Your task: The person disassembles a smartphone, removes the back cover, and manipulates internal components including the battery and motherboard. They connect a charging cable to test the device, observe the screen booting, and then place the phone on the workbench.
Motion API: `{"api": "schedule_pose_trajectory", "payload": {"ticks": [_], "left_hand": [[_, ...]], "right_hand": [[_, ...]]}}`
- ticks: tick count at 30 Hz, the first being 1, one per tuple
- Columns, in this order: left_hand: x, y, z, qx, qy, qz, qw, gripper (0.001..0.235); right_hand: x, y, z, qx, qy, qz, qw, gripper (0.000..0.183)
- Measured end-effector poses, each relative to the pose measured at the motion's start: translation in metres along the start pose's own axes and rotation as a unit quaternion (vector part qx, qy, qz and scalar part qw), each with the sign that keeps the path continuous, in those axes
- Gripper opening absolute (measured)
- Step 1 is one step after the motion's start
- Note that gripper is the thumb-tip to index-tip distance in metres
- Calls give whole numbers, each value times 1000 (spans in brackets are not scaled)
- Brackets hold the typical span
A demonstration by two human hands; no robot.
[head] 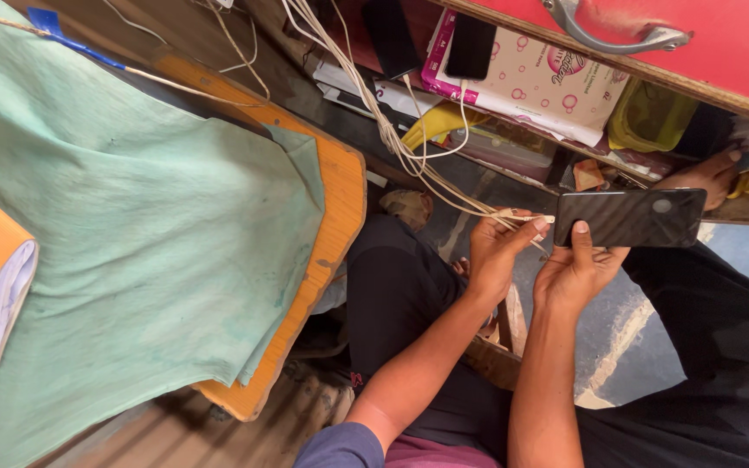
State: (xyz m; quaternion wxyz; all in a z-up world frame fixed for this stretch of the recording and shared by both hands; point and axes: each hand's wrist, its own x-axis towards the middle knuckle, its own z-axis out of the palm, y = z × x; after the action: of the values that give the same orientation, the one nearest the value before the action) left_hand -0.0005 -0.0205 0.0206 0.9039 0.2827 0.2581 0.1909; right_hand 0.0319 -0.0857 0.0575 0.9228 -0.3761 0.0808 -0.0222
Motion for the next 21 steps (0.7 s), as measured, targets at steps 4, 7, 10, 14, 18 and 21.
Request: {"api": "schedule_pose_trajectory", "payload": {"ticks": [4,7,10,14,18,21], "left_hand": [[-1,2,-1,3,-4,-1,1000,24],[-1,2,1,5,-4,2,1000,24],[-2,3,1,9,1,1,1000,24],[-2,4,0,8,0,-3,1000,22],[-1,2,0,5,4,-7,1000,21],[-1,1,-2,2,13,-10,1000,20]], "right_hand": [[-2,1,0,-3,-1,1,1000,53],[-2,1,0,-4,0,1,1000,52],[-1,1,-1,-10,3,-3,1000,50],[-1,2,-1,-5,-1,-2,1000,51],[-2,1,1,-6,-1,-4,1000,51],[-2,1,2,-6,2,-2,1000,52]]}}
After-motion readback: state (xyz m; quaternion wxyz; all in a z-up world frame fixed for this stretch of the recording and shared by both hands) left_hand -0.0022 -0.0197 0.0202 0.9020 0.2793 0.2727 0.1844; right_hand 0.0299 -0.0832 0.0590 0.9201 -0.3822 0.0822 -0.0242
